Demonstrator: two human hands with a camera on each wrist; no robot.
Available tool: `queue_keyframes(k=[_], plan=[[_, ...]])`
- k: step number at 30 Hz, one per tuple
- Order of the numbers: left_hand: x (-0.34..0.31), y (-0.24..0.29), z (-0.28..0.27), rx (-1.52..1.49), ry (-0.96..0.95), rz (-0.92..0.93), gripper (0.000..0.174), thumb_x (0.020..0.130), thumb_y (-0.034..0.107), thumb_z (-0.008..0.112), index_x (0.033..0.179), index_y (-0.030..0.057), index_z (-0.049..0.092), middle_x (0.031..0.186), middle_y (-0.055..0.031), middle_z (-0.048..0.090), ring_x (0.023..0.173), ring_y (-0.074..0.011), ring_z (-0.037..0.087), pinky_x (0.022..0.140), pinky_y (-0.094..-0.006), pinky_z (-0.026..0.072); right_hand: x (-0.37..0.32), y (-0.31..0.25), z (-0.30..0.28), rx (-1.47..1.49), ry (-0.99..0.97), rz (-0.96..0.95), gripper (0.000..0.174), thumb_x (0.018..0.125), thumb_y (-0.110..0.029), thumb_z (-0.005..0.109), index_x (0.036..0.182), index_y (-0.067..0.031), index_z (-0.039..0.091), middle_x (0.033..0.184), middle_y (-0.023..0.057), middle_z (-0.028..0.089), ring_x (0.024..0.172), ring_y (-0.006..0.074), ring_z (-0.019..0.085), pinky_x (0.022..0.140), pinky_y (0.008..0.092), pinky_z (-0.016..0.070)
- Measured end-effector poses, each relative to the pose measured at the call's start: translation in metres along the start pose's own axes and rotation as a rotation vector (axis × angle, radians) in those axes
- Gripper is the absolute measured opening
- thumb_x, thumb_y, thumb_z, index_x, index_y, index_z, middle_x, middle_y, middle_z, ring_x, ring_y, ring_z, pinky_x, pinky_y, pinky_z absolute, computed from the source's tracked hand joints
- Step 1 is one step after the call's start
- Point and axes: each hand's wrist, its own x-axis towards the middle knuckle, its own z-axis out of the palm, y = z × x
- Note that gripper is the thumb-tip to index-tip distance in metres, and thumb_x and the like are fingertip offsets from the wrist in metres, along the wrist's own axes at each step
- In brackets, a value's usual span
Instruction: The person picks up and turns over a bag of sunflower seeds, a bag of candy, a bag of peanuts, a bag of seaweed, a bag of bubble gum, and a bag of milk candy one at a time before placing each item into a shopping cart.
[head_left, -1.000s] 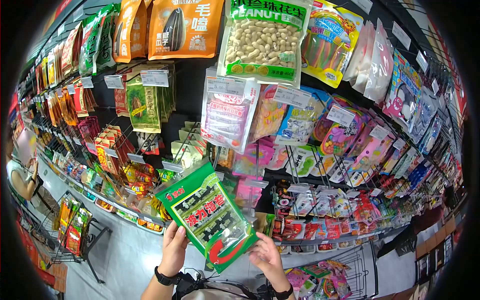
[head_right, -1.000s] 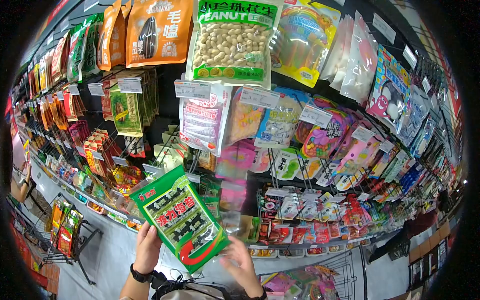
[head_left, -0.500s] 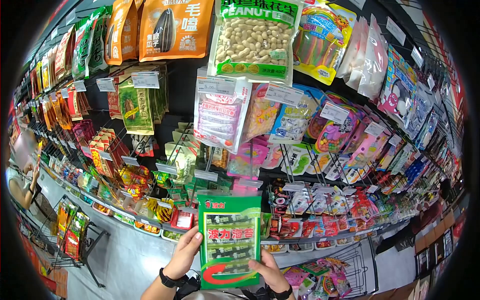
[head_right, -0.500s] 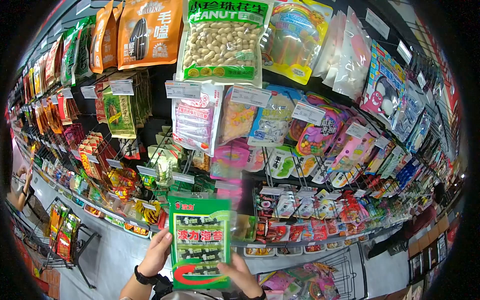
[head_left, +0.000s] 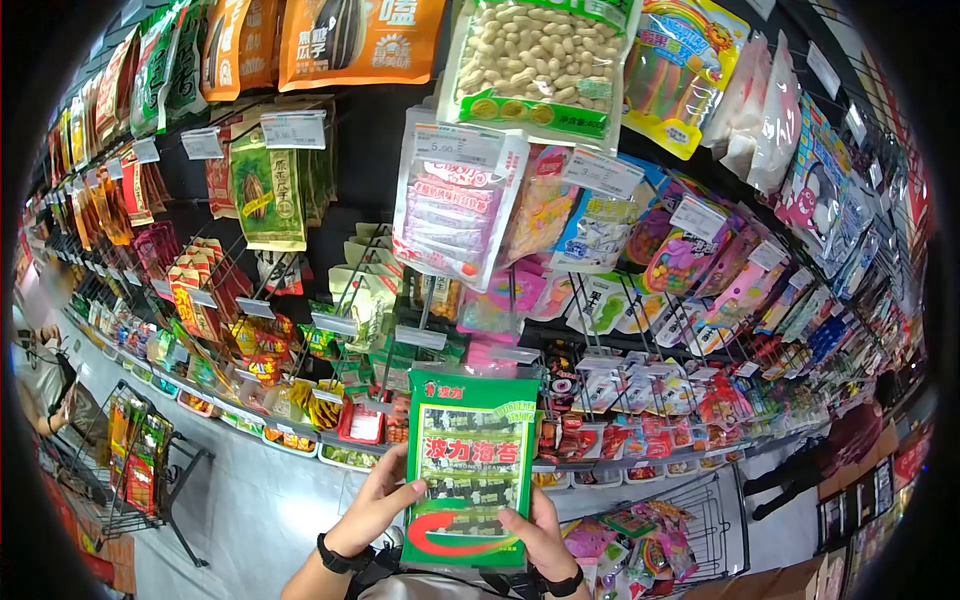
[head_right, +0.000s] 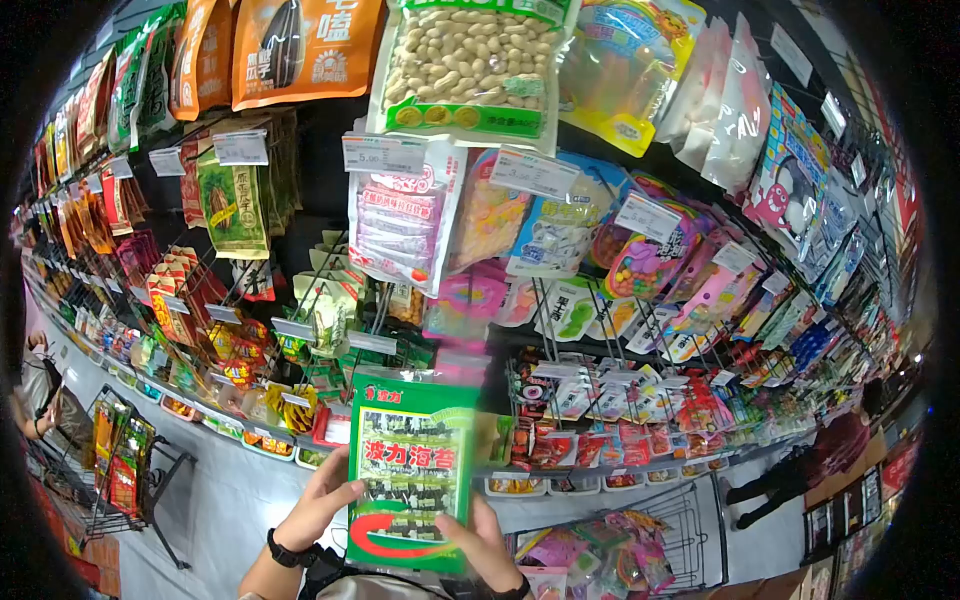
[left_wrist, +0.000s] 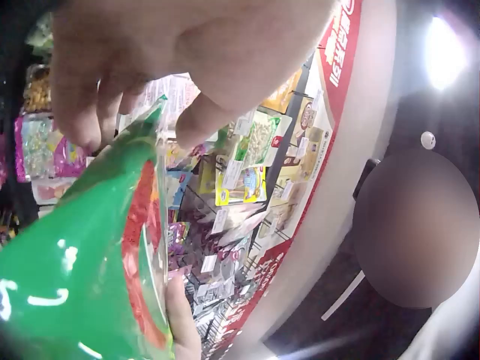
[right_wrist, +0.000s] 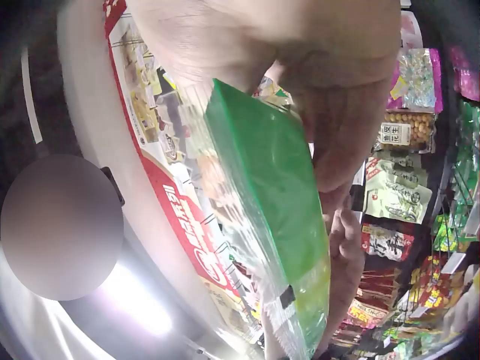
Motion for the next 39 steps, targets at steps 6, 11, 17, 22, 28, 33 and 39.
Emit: queue_keyframes(k=[6,11,17,22,28,33,39], plan=[[-0.016,0.042,-0.023,0.26,0.213,0.471,0.044,0.093,0.012,0.062,0.135,0.0019,0.049,0.127,-0.0107,0.056,0.116,-0.0204,0.055,0.095,-0.0345,0.0444,0.011,0.007,0.021,-0.028,0.043,-0.018,0.053,0.095,-0.014,0.07,0.139,0.0032,0.048,0.127,0.0078,0.061,0.113,0.0147,0.057,0.101,0.031,0.0451],[-0.039,0.089,-0.021,0.387,0.159,1.087,0.046,0.099,0.037,0.052,0.124,-0.0008,0.057,0.119,-0.019,0.061,0.105,-0.0284,0.059,0.087,-0.0372,0.0475,0.014,0.018,0.029,-0.25,0.12,-0.055,0.048,0.092,-0.012,0.071,0.134,0.0025,0.053,0.118,0.0046,0.063,0.105,0.0133,0.057,0.093,0.0302,0.047],[-0.028,0.09,-0.046,0.021,-0.331,1.098,0.037,0.099,0.033,0.053,0.117,0.0008,0.059,0.111,-0.0167,0.062,0.098,-0.0267,0.059,0.083,-0.035,0.048,0.011,0.034,0.041,-0.322,0.216,0.033,0.048,0.088,-0.013,0.07,0.131,0.001,0.055,0.112,0.0036,0.063,0.097,0.0116,0.059,0.083,0.027,0.0497],[-0.028,0.089,-0.064,-0.132,-0.482,1.037,0.031,0.099,0.03,0.054,0.111,0.0021,0.061,0.105,-0.0149,0.062,0.092,-0.0253,0.059,0.079,-0.0332,0.0484,0.006,0.037,0.069,-0.138,0.34,-0.018,0.044,0.093,-0.009,0.069,0.134,-0.0014,0.053,0.119,0.0047,0.066,0.1,0.0115,0.063,0.085,0.026,0.0513],[-0.033,0.095,-0.07,-0.158,-0.58,0.981,0.024,0.099,0.026,0.054,0.103,0.0036,0.063,0.097,-0.0126,0.062,0.085,-0.0237,0.059,0.074,-0.0311,0.0489,-0.005,0.036,0.075,-0.15,0.436,-0.026,0.049,0.09,-0.012,0.072,0.134,-0.0009,0.053,0.117,0.0053,0.067,0.103,0.0134,0.063,0.09,0.0284,0.0493],[-0.034,0.092,-0.061,-0.029,-0.529,0.857,0.02,0.099,0.022,0.055,0.097,0.0049,0.064,0.091,-0.0108,0.062,0.079,-0.0223,0.059,0.07,-0.0293,0.0493,-0.029,0.036,0.06,-0.184,0.435,-0.058,0.052,0.091,-0.017,0.072,0.135,0.0007,0.052,0.12,0.0059,0.064,0.108,0.0136,0.059,0.096,0.0293,0.0452],[-0.019,0.037,-0.02,0.433,-0.129,0.316,0.029,0.092,0.013,0.062,0.117,-0.0009,0.055,0.111,-0.0133,0.06,0.099,-0.0222,0.058,0.089,-0.0341,0.0469,-0.045,0.018,0.037,-0.024,0.344,-0.081,0.049,0.093,-0.015,0.069,0.134,0.0032,0.05,0.122,0.0087,0.063,0.109,0.0149,0.059,0.097,0.0304,0.046]])
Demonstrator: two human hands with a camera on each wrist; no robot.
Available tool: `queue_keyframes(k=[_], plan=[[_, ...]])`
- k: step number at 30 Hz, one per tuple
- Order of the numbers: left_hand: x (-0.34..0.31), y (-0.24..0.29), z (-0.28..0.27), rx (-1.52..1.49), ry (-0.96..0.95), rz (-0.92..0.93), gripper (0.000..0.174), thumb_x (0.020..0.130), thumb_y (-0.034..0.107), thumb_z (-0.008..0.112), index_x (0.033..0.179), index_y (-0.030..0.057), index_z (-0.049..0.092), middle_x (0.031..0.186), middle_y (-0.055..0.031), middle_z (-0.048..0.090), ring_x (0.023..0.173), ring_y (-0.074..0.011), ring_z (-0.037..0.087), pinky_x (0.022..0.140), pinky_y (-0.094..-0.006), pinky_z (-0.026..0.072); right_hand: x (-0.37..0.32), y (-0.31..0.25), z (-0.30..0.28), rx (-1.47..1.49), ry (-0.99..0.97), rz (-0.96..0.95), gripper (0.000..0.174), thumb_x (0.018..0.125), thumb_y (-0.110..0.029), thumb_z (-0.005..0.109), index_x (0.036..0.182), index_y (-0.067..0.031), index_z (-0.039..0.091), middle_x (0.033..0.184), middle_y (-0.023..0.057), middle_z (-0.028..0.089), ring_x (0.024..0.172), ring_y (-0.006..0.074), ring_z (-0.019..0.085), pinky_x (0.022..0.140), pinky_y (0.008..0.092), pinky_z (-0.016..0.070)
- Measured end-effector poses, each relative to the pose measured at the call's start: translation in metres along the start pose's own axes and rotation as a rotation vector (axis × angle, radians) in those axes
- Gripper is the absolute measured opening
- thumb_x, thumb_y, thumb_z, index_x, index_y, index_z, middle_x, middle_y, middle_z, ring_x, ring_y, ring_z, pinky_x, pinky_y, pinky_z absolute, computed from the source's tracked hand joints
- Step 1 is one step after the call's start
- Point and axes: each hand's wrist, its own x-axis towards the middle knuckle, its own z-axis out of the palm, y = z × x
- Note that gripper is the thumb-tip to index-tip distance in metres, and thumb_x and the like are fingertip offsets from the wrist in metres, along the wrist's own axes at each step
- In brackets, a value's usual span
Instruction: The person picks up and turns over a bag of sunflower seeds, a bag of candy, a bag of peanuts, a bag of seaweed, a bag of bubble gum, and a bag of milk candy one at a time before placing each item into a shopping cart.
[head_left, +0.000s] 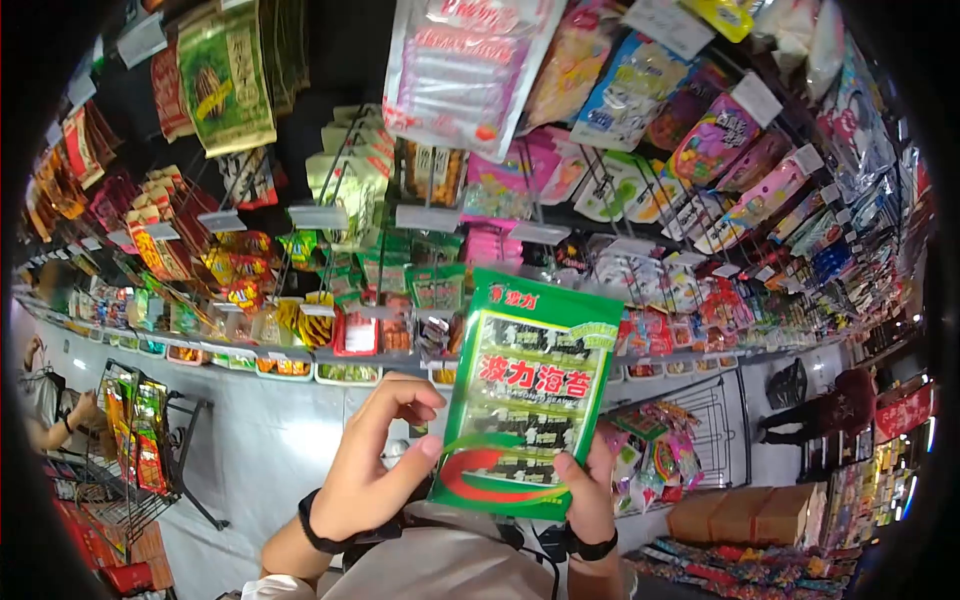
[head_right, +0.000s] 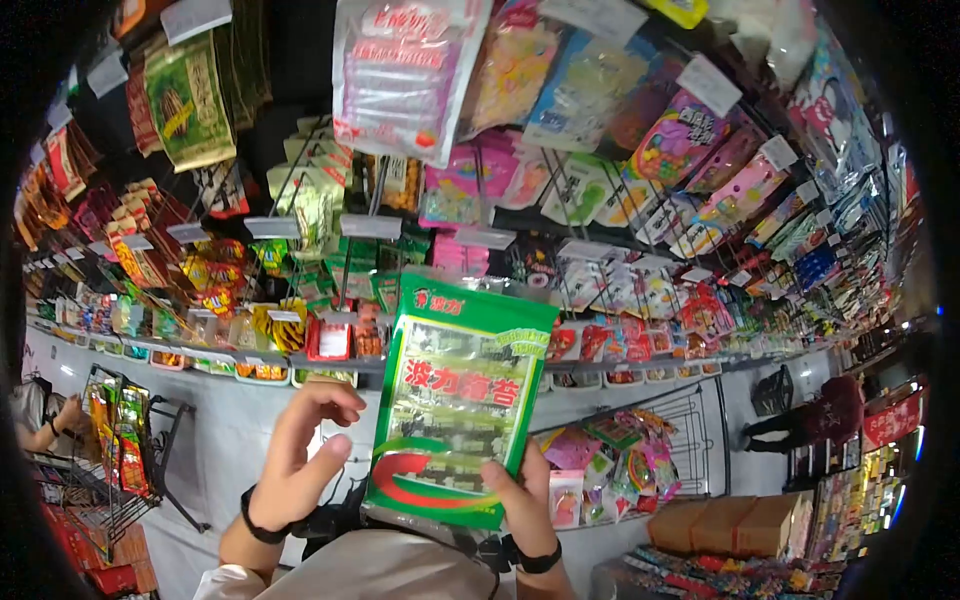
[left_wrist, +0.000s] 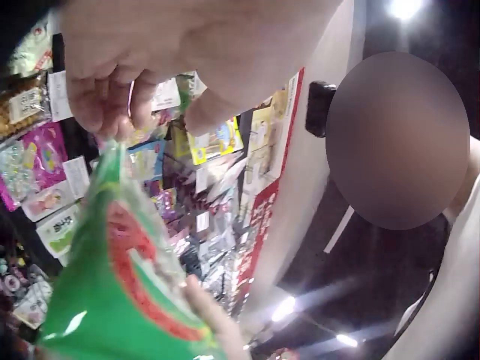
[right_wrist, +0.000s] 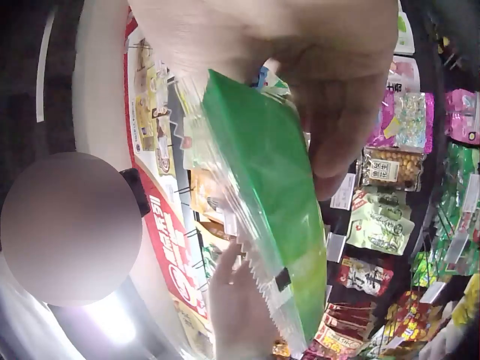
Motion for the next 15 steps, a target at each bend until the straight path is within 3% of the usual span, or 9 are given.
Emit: queue_keyframes(k=[2,4,9,15], plan=[[-0.004,-0.006,0.02,0.061,-0.029,-0.126,0.033,0.094,0.015,0.061,0.123,0.0,0.053,0.117,-0.0092,0.057,0.105,-0.0187,0.054,0.096,-0.0328,0.0433,-0.001,-0.007,-0.011,0.037,-0.052,-0.006,0.049,0.094,-0.017,0.069,0.134,0.0034,0.05,0.123,0.0089,0.063,0.109,0.0146,0.059,0.096,0.0304,0.0462],[-0.012,-0.014,0.036,0.145,-0.055,-0.221,0.035,0.099,0.019,0.058,0.128,-0.0014,0.055,0.115,-0.0117,0.063,0.103,-0.0209,0.06,0.093,-0.0348,0.0473,-0.004,-0.007,-0.028,0.066,-0.107,0.007,0.052,0.094,-0.018,0.07,0.136,0.0032,0.049,0.125,0.0089,0.063,0.111,0.0146,0.059,0.098,0.0307,0.046],[-0.032,-0.004,0.071,-0.183,-0.038,-0.38,0.047,0.107,0.027,0.048,0.141,-0.006,0.049,0.136,-0.0129,0.059,0.126,-0.0203,0.053,0.11,-0.0343,0.038,-0.008,-0.011,-0.056,0.132,-0.251,0.027,0.054,0.094,-0.015,0.07,0.139,0.0025,0.047,0.127,0.0074,0.061,0.113,0.0137,0.057,0.099,0.0304,0.0457],[-0.077,-0.002,0.087,-0.282,0.095,-0.556,0.053,0.105,0.032,0.054,0.142,-0.0056,0.049,0.138,-0.0126,0.058,0.128,-0.0194,0.052,0.112,-0.0348,0.0371,-0.01,-0.005,-0.069,0.222,-0.399,0.104,0.058,0.094,-0.016,0.071,0.142,0.0019,0.045,0.126,0.0073,0.061,0.113,0.0136,0.057,0.099,0.03,0.0455]])
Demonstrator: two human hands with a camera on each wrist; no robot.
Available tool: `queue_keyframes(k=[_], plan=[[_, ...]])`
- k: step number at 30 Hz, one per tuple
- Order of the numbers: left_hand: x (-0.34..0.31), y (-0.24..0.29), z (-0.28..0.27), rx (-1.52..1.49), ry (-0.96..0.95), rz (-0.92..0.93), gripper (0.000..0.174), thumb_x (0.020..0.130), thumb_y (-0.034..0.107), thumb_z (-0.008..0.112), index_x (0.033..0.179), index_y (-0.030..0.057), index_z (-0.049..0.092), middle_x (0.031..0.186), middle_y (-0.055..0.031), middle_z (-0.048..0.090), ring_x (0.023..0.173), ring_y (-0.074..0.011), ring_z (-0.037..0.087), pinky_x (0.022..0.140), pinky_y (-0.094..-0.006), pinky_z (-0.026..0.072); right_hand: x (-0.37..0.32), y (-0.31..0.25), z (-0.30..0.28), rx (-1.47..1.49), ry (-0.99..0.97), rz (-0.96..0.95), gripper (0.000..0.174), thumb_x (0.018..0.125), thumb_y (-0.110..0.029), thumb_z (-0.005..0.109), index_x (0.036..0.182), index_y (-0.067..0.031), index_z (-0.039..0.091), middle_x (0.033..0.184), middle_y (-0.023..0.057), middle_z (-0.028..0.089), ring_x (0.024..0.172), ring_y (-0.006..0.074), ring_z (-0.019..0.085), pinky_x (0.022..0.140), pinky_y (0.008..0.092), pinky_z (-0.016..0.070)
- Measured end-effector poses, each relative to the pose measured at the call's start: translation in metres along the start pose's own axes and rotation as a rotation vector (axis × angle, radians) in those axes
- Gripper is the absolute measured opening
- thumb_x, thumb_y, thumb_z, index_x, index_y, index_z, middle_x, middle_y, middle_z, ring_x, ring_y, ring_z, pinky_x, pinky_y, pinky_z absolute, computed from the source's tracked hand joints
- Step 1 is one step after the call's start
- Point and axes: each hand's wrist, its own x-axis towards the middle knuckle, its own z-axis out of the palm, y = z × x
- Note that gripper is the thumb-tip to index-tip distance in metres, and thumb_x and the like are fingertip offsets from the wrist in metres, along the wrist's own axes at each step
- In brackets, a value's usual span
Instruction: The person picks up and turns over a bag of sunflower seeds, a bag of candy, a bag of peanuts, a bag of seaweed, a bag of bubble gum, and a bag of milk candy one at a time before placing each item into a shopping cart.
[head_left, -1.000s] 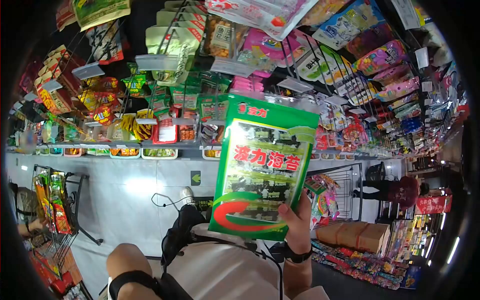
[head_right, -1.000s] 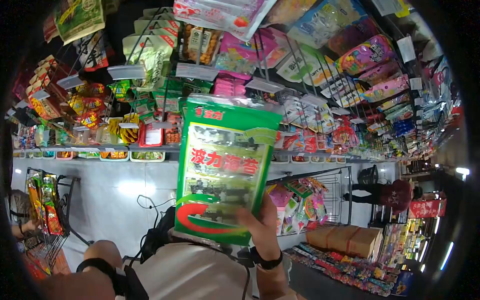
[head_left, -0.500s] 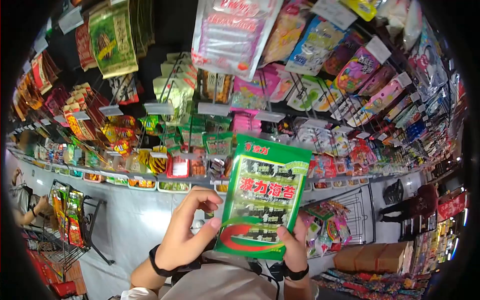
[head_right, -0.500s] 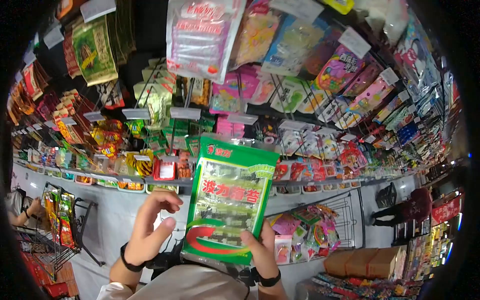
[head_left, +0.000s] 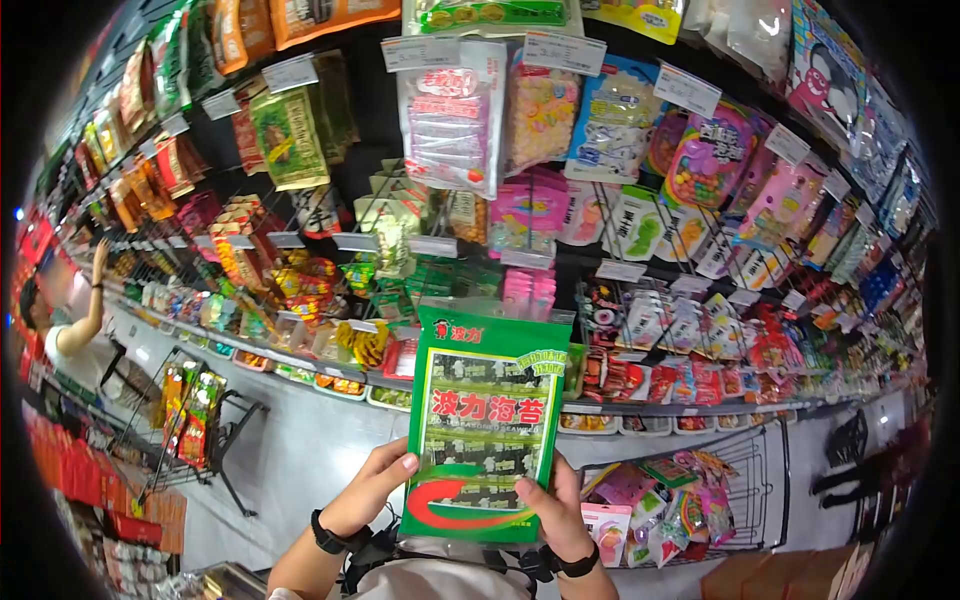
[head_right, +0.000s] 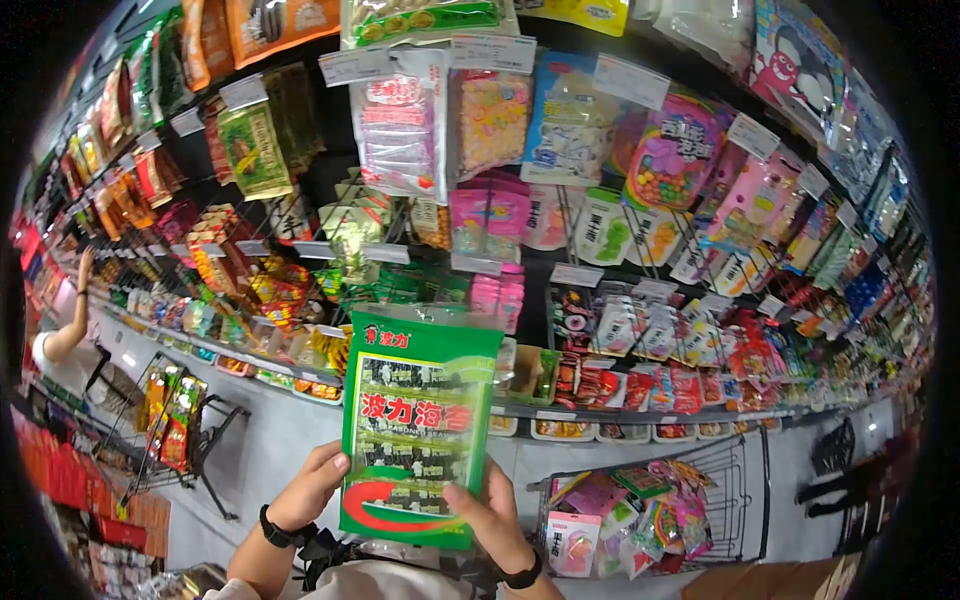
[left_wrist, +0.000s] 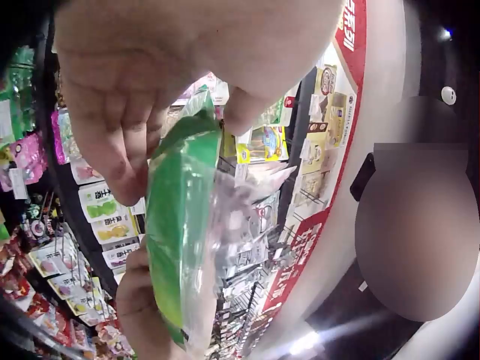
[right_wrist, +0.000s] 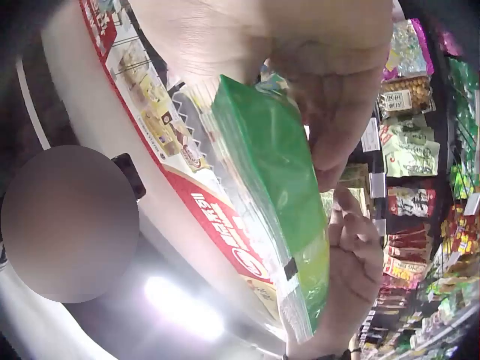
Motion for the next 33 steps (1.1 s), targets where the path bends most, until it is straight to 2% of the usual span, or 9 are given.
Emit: queue_keyframes(k=[4,9,12,15,20,24,27,28,33], plan=[[-0.028,0.01,0.02,0.021,0.065,-0.001,0.054,0.1,0.031,0.06,0.138,-0.0061,0.05,0.132,-0.015,0.062,0.123,-0.0222,0.058,0.106,-0.0355,0.0442,-0.001,0.011,0.0,-0.028,-0.081,0.046,0.06,0.093,-0.019,0.073,0.142,0.0027,0.045,0.126,0.0082,0.061,0.113,0.0148,0.057,0.1,0.0307,0.045],[-0.048,0.01,0.022,0.001,0.151,-0.044,0.048,0.099,0.025,0.065,0.134,-0.0055,0.054,0.125,-0.0136,0.065,0.109,-0.0189,0.065,0.095,-0.0304,0.0511,-0.002,0.014,0.015,-0.015,-0.135,0.109,0.062,0.092,-0.02,0.073,0.141,0.004,0.045,0.127,0.0085,0.06,0.113,0.0149,0.056,0.101,0.0306,0.0438],[-0.054,0.014,0.01,0.02,0.121,-0.044,0.044,0.099,0.025,0.065,0.129,-0.0057,0.058,0.12,-0.012,0.068,0.105,-0.0161,0.065,0.092,-0.0291,0.0514,-0.003,0.015,0.027,-0.083,-0.144,0.096,0.06,0.093,-0.02,0.072,0.14,0.0041,0.045,0.126,0.0082,0.06,0.112,0.0143,0.056,0.101,0.0302,0.0439],[-0.053,0.009,-0.016,0.063,0.098,0.006,0.042,0.099,0.025,0.066,0.126,-0.0059,0.061,0.116,-0.0104,0.069,0.102,-0.0138,0.064,0.091,-0.0284,0.0507,0.001,0.017,0.045,-0.145,-0.133,0.082,0.057,0.093,-0.019,0.072,0.139,0.0042,0.046,0.124,0.0076,0.06,0.111,0.0139,0.056,0.099,0.0298,0.0442],[-0.045,0.008,-0.073,0.067,0.019,0.044,0.044,0.098,0.027,0.067,0.128,-0.0054,0.06,0.115,-0.0079,0.07,0.1,-0.0127,0.063,0.09,-0.0275,0.0501,0.018,0.031,0.079,-0.21,-0.117,0.084,0.054,0.098,-0.027,0.067,0.138,0.0039,0.048,0.124,0.0061,0.061,0.113,0.0138,0.055,0.101,0.0295,0.0409],[-0.043,0.018,-0.124,0.074,0.02,0.113,0.037,0.099,0.022,0.066,0.124,-0.0055,0.064,0.109,-0.0072,0.072,0.096,-0.0108,0.065,0.087,-0.0263,0.0523,0.04,0.042,0.125,-0.232,-0.12,0.077,0.053,0.098,-0.026,0.067,0.139,0.0036,0.048,0.127,0.0079,0.061,0.114,0.0144,0.056,0.101,0.0304,0.0422],[-0.04,0.029,-0.164,0.039,-0.006,0.096,0.04,0.097,0.024,0.069,0.122,-0.0056,0.065,0.11,-0.0085,0.072,0.097,-0.0125,0.065,0.088,-0.0279,0.0522,0.062,0.059,0.143,-0.268,-0.179,0.126,0.052,0.099,-0.015,0.064,0.144,0.0025,0.044,0.13,0.0086,0.06,0.114,0.0147,0.058,0.099,0.0306,0.0466],[-0.04,0.03,-0.177,0.032,-0.014,0.098,0.039,0.097,0.024,0.069,0.122,-0.0056,0.065,0.109,-0.0084,0.072,0.096,-0.0126,0.065,0.087,-0.028,0.0525,0.069,0.06,0.153,-0.291,-0.201,0.143,0.048,0.1,-0.012,0.063,0.142,0.0029,0.046,0.131,0.0088,0.06,0.114,0.0147,0.058,0.099,0.0308,0.047],[-0.028,0.036,-0.225,-0.021,-0.057,0.113,0.035,0.098,0.018,0.067,0.124,-0.0053,0.064,0.112,-0.0094,0.071,0.096,-0.0117,0.067,0.087,-0.0271,0.0549,0.094,0.09,0.183,-0.354,-0.143,0.099,0.044,0.1,-0.012,0.063,0.139,0.0034,0.05,0.129,0.0086,0.062,0.113,0.0141,0.059,0.098,0.0305,0.0476]])
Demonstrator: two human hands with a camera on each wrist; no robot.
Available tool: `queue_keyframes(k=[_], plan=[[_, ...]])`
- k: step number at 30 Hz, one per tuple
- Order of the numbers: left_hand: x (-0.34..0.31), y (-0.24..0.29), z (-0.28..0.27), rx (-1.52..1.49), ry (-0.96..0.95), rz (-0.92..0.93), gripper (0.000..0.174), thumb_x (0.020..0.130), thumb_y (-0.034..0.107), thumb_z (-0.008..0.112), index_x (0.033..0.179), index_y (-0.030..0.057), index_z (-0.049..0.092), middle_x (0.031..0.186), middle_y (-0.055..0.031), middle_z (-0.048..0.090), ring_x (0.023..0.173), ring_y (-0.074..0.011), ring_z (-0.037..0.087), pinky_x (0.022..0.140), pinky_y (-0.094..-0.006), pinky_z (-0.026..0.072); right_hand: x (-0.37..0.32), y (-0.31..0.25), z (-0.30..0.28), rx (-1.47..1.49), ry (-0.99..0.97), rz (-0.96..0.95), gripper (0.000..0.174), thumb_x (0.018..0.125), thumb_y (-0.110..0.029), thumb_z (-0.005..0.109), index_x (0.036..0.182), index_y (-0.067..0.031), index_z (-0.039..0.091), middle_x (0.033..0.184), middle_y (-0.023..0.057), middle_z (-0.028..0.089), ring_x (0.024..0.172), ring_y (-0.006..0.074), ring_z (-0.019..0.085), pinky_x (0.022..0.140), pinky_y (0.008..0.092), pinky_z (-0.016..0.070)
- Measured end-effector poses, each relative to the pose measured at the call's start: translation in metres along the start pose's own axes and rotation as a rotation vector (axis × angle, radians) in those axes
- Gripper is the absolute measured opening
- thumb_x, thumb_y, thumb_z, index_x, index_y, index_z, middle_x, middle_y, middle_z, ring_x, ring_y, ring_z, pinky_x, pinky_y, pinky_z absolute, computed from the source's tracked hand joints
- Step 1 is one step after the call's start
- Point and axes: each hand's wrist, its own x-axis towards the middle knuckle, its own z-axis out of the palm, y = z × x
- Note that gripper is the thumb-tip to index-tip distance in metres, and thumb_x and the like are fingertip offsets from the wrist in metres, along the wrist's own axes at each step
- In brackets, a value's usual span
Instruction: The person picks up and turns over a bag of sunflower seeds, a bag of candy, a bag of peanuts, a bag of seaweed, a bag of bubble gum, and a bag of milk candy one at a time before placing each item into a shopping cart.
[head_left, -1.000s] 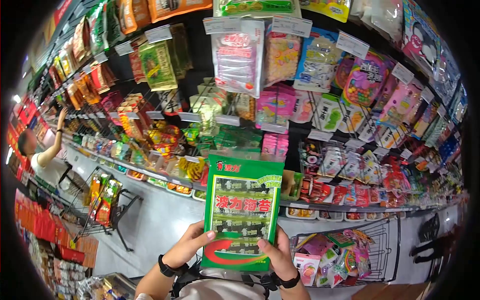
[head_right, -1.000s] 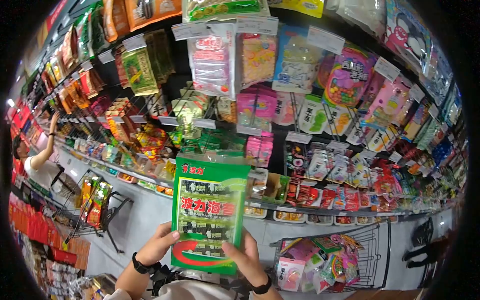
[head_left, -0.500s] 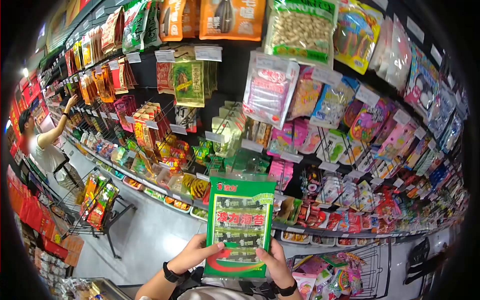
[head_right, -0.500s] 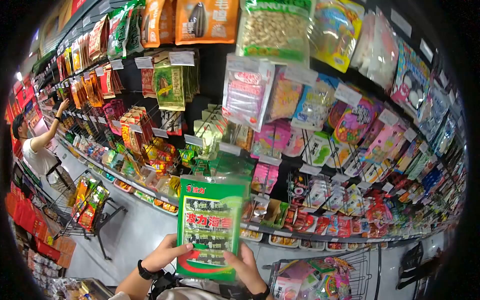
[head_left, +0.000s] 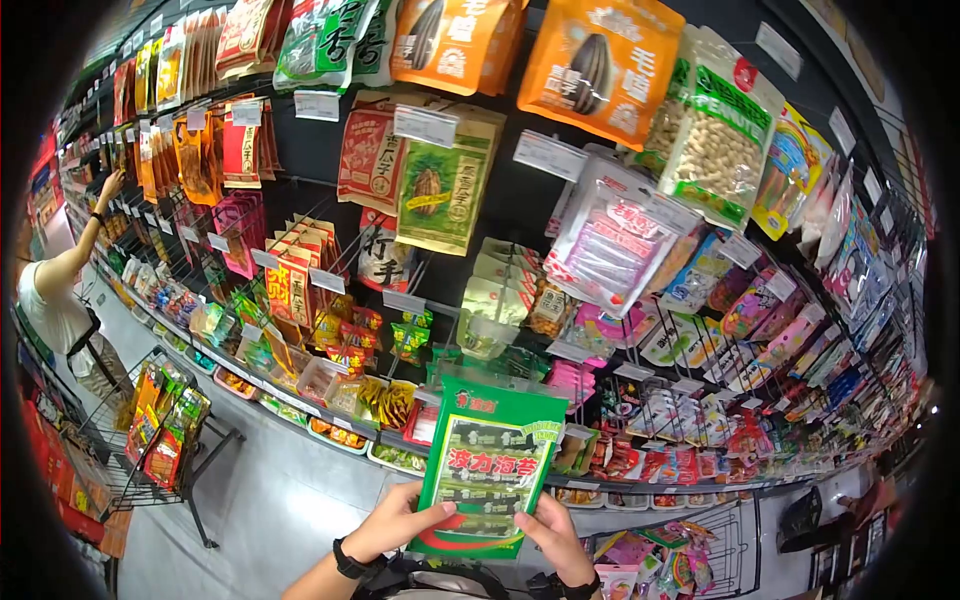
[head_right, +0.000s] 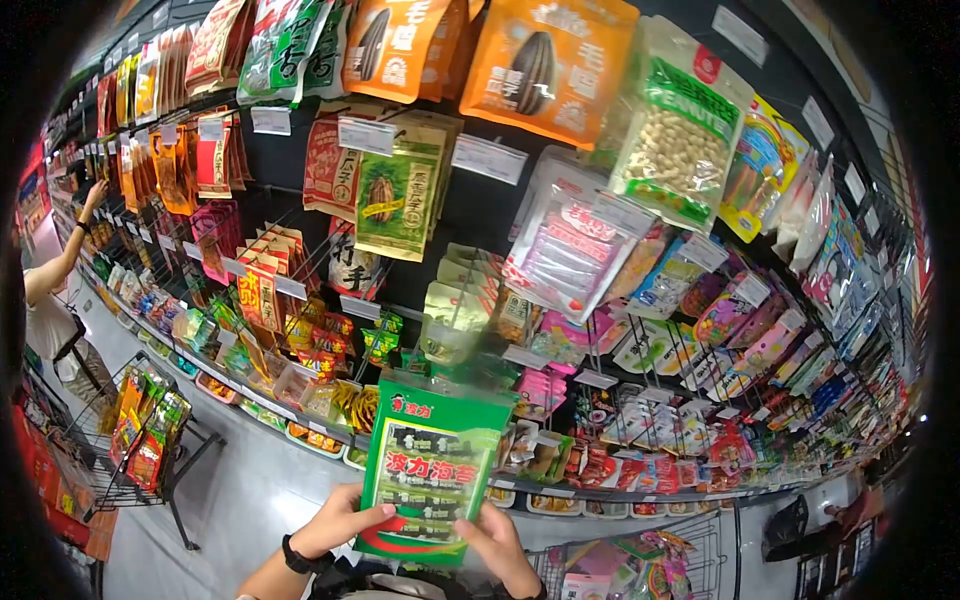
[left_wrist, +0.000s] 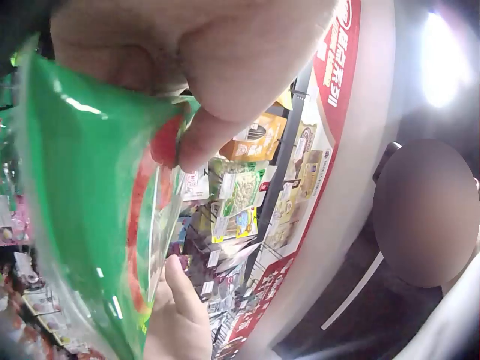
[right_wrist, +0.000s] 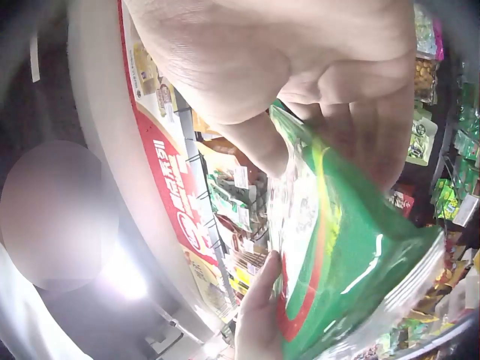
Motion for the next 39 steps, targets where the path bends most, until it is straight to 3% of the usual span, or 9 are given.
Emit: queue_keyframes(k=[9,22,31,39], plan=[[0.014,0.0,-0.03,0.029,-0.056,-0.029,0.036,0.098,0.019,0.067,0.124,-0.0059,0.064,0.113,-0.0083,0.071,0.101,-0.0117,0.064,0.091,-0.0277,0.0517,0.013,0.008,0.023,0.066,0.076,0.035,0.042,0.1,-0.009,0.062,0.137,0.0038,0.05,0.128,0.0082,0.062,0.113,0.0134,0.058,0.096,0.0295,0.0481],[0.01,0.009,0.019,0.085,0.019,-0.023,0.037,0.097,0.019,0.068,0.124,-0.006,0.064,0.115,-0.0089,0.071,0.102,-0.0125,0.064,0.092,-0.0282,0.0512,-0.006,0.011,-0.026,0.072,0.09,-0.031,0.045,0.099,-0.016,0.062,0.136,0.0065,0.05,0.123,0.0114,0.066,0.112,0.0144,0.06,0.098,0.0283,0.0443],[0.011,0.009,0.051,0.114,0.077,-0.039,0.039,0.096,0.019,0.069,0.123,-0.0076,0.063,0.114,-0.0097,0.07,0.102,-0.013,0.064,0.091,-0.0282,0.0512,-0.02,0.012,-0.052,0.15,0.177,-0.065,0.048,0.098,-0.012,0.063,0.14,0.0051,0.05,0.121,0.0116,0.066,0.107,0.0157,0.063,0.094,0.0322,0.0501],[0.017,0.011,0.069,0.104,0.111,0.012,0.034,0.096,0.015,0.069,0.122,-0.0072,0.065,0.111,-0.0097,0.072,0.099,-0.0111,0.064,0.089,-0.0273,0.0521,-0.023,0.008,-0.07,0.101,0.198,-0.145,0.045,0.095,-0.007,0.065,0.137,0.0041,0.052,0.119,0.0102,0.064,0.1,0.0116,0.062,0.09,0.0286,0.0506]])
